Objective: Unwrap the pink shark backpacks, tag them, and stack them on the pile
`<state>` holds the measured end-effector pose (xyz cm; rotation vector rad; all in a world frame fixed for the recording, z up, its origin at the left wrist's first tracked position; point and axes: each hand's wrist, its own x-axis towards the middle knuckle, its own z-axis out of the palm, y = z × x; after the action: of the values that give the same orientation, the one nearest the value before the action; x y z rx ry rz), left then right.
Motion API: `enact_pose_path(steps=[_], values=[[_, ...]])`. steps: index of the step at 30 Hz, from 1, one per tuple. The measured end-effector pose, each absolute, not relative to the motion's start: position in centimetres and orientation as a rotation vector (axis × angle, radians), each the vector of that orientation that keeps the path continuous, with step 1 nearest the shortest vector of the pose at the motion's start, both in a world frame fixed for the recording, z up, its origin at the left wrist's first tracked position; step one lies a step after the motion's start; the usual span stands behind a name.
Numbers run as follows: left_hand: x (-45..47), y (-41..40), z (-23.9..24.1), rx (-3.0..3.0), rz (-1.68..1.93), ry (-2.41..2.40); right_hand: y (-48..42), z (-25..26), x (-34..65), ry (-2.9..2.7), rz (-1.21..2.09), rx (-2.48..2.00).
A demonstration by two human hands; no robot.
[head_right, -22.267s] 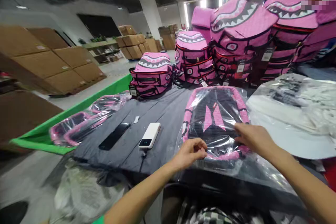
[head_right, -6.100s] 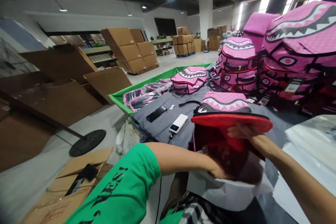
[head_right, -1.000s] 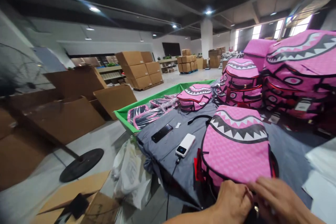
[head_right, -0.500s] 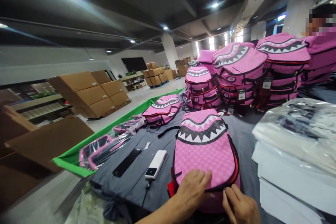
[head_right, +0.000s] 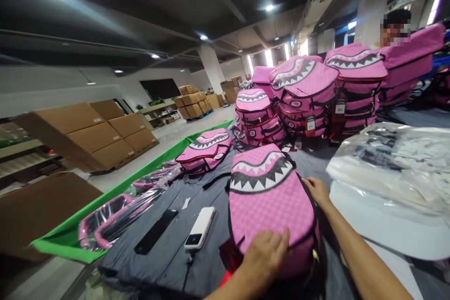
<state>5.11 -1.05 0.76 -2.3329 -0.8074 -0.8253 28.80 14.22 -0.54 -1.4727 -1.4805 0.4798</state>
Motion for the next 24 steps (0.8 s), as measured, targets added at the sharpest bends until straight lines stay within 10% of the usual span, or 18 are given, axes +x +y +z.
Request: enact_pose_path(steps=[6,11,24], values=[[5.4,-1.7,-1.1,-2.468,-1.038,-0.854,4.5,-4.8,28.8,-1.51,0.437,-1.487],[8.6,-2.2,-3.8,-2.792,-0.313,-1.182,-1.8,-10.2,26.5,-1.541,0.377,-1.469],[11.9,0.5,4.8,-3.12,-0.093,-1.745,-1.6,-8.9,28.2,-1.708,0.062,-1.5]])
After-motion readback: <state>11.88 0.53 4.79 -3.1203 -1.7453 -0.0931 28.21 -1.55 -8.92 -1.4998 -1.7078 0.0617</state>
